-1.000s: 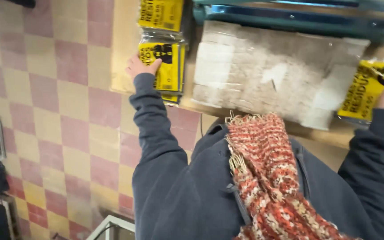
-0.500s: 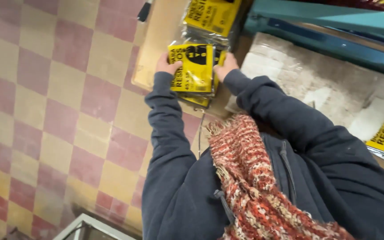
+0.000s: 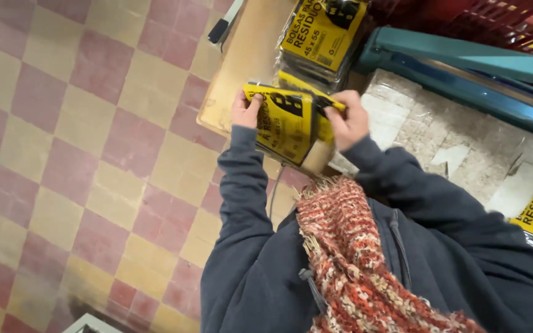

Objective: Packaging stacks of plastic garbage bags using a heat sealer.

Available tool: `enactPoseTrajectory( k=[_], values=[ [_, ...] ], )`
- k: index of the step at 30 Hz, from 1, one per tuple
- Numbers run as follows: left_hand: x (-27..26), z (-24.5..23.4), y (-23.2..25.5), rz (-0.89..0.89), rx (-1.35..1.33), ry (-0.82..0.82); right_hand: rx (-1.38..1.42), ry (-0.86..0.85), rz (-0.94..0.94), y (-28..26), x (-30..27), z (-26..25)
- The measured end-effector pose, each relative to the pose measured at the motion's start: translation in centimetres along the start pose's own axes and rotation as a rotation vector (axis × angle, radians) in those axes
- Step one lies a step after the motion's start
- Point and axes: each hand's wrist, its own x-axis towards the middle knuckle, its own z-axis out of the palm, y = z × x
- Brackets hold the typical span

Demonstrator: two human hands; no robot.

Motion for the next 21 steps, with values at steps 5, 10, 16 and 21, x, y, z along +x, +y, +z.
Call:
enactPoseTrajectory(
  k=[5,10,16,21],
  values=[
    [-2.6,7.8,10.1,0.137,0.08,-0.174,0.267,0.145,-0.254,-2.6,-3.0,-10.2],
    [-4.8,18.7,16.3,0.274,0.245,-0.371,0.292,0.383,-0.182,0.9,-7.3,-21.3],
    [-2.5,28.7,1.0,-0.01,-0.015,-0.386,0.317,0.6,0.041,15.9,-10.6,-32.6],
    [-0.6,34.6,-7.1,0.03,0.528,-0.101,0.095,0.721,0.183,23.9,-9.7,-36.1]
  ],
)
